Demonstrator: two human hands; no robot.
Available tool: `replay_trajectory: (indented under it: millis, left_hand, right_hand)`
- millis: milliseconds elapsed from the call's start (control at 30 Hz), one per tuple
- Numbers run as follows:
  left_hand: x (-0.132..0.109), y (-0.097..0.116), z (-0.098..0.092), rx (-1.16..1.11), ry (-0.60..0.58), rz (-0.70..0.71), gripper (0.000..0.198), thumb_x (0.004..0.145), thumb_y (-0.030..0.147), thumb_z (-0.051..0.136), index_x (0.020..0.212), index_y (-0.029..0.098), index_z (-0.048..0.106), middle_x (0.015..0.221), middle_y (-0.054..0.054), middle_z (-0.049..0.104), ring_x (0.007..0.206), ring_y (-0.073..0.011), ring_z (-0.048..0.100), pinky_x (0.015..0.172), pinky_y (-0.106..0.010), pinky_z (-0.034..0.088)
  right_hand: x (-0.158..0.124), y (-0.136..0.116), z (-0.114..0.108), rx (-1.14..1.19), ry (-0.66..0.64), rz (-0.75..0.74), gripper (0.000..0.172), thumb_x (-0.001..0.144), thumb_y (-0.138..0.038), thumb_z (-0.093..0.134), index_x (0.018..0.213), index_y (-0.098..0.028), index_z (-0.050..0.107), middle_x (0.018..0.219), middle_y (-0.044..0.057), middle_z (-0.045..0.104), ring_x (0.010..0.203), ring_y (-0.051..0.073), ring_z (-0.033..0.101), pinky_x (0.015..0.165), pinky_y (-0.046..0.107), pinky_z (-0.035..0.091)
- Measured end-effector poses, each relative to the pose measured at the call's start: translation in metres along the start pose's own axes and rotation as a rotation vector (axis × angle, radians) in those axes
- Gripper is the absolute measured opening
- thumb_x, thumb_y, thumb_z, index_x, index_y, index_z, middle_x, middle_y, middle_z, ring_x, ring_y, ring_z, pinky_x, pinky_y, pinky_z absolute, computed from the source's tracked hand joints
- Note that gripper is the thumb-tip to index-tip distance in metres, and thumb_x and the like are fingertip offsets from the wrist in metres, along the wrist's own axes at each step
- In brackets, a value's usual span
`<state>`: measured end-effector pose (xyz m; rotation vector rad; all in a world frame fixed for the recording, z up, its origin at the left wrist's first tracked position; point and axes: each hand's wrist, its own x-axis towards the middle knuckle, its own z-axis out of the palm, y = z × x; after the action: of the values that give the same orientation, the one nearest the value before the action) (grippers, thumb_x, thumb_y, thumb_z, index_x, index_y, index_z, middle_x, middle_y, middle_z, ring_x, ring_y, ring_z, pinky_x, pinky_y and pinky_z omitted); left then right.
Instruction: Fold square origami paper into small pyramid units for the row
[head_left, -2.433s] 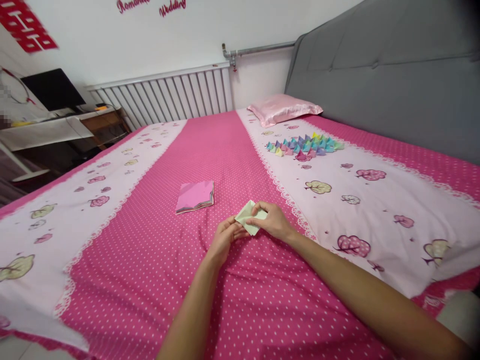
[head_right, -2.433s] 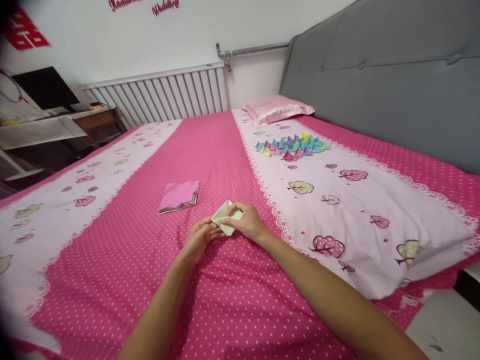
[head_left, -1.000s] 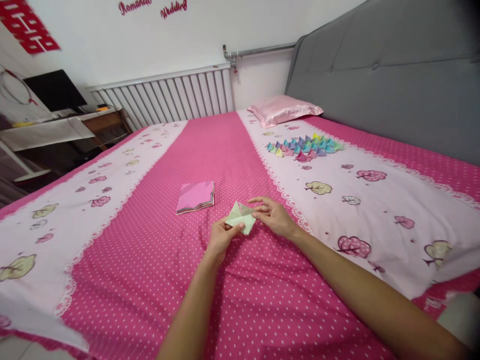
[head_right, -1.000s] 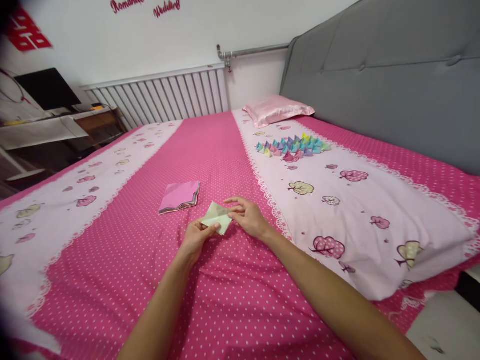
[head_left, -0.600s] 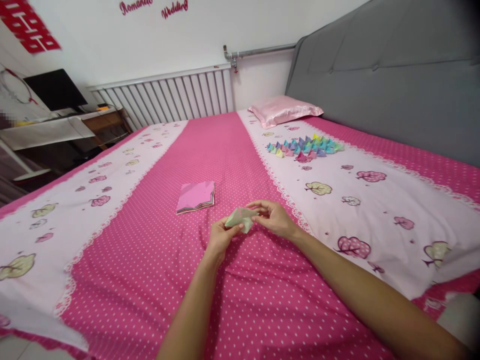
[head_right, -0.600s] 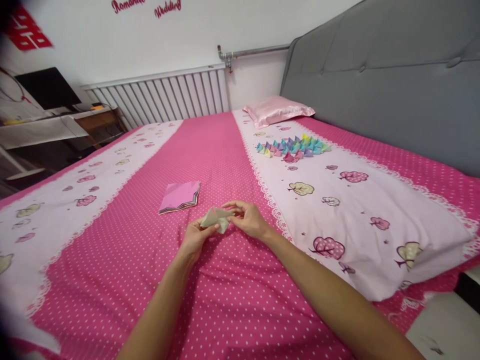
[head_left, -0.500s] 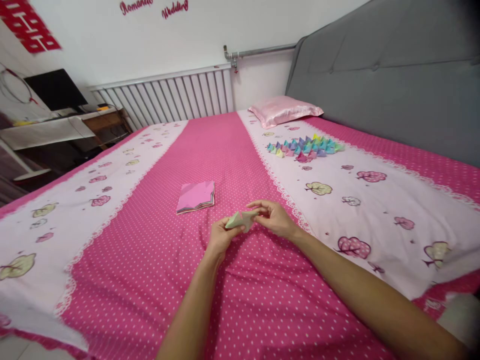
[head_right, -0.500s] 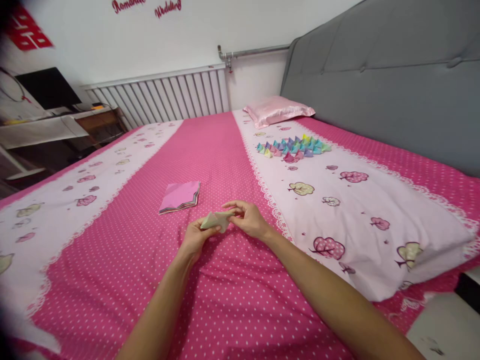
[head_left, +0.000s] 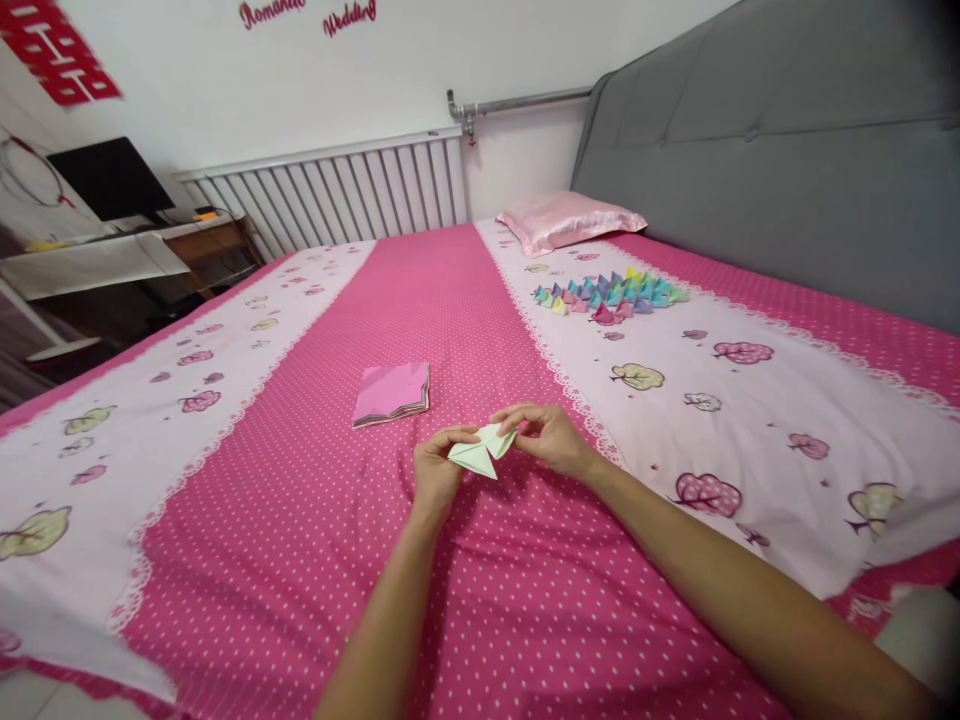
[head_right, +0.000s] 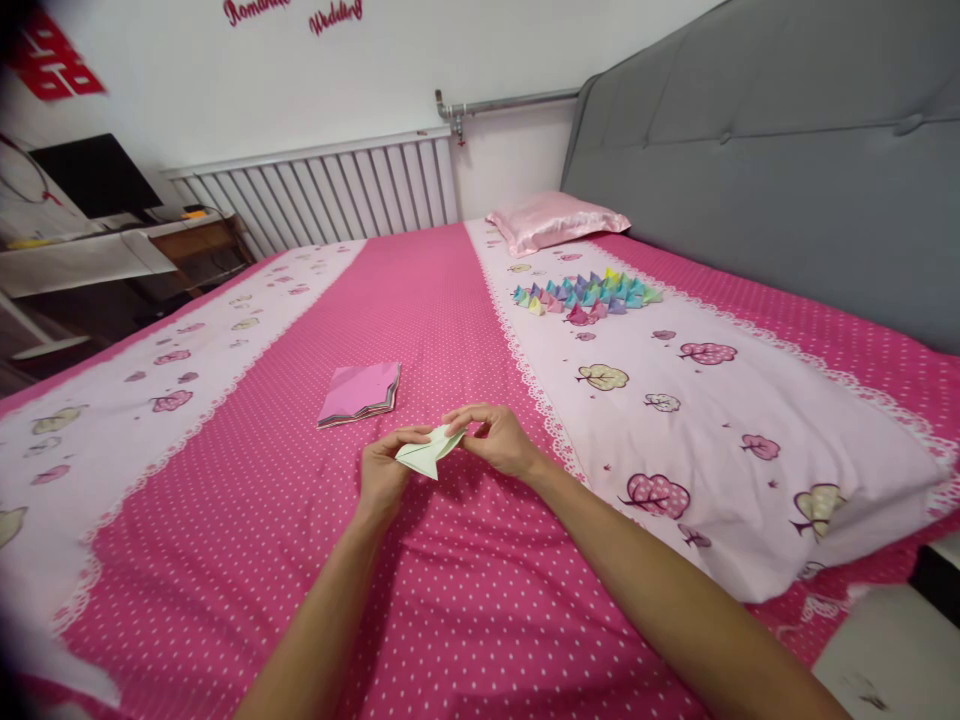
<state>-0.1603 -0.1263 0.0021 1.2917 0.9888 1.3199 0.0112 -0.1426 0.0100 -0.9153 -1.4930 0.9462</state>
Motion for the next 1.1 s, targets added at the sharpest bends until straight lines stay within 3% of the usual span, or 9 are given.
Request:
replay_trajectory:
  millis: [167,400,667,767,967,1100]
  left_hand:
    - [0.0002,0.0,-0.0003,0.003,-0.001,0.001,0.011,0.052,0.012,0.07,0.063,0.015,0.069,0.084,-0.01,0.068,0.074,-0.0191,0.063,0.061,-0.027,0.048]
    - [-0.0027,0.0,0.0003,0.0,-0.044,-0.086,0.022,0.057,0.015,0.07,0.079,0.015,0.071,0.071,-0.006,0.069,0.055,-0.0129,0.059,0.053,-0.023,0.044]
    - [-0.0046,0.0069,0.0041,0.036,-0.124,-0.024,0.019,0.063,0.026,0.07,0.078,0.015,0.071,0.078,-0.009,0.07,0.071,-0.019,0.062,0.068,-0.03,0.047]
    - [-0.0046,0.005,0.0037,0.034,-0.125,-0.061,0.02,0.063,0.028,0.071,0.077,0.014,0.071,0.072,-0.008,0.069,0.064,-0.0164,0.061,0.063,-0.028,0.046]
    - [-0.0051,0.002,0.0021,0.007,-0.157,-0.159,0.024,0.063,0.036,0.07,0.067,0.012,0.069,0.057,-0.005,0.064,0.047,-0.0083,0.05,0.049,-0.021,0.038]
    - [-0.0055,0.0034,0.0026,-0.027,-0.151,-0.195,0.027,0.061,0.038,0.071,0.065,0.012,0.067,0.055,-0.004,0.062,0.046,-0.0083,0.05,0.047,-0.02,0.038]
  right_hand:
    - [-0.0002,0.005,-0.0001,-0.004,0.005,-0.009,0.007,0.068,-0.013,0.061,0.068,-0.017,0.068,0.1,0.008,0.062,0.09,0.018,0.06,0.064,0.026,0.048]
    - [-0.0005,0.0028,0.0004,0.04,-0.004,0.001,0.006,0.069,-0.016,0.061,0.07,-0.017,0.068,0.102,0.008,0.061,0.092,0.019,0.059,0.065,0.028,0.049]
    - [-0.0001,-0.0037,0.0,0.038,-0.031,0.003,0.014,0.069,-0.027,0.065,0.079,-0.017,0.066,0.092,0.007,0.065,0.077,0.016,0.061,0.055,0.024,0.048]
    - [0.0006,-0.0005,-0.0003,0.033,-0.003,0.023,0.019,0.069,-0.029,0.066,0.083,-0.017,0.065,0.081,0.004,0.066,0.071,0.015,0.061,0.059,0.025,0.048]
    - [0.0006,0.005,0.0005,0.134,0.008,0.043,0.031,0.069,-0.028,0.065,0.098,-0.017,0.062,0.094,0.007,0.066,0.085,0.018,0.061,0.073,0.031,0.049]
    - [0.0004,0.0013,0.0005,0.074,-0.009,0.027,0.023,0.071,-0.025,0.063,0.093,-0.018,0.066,0.088,0.005,0.067,0.081,0.018,0.062,0.071,0.031,0.049]
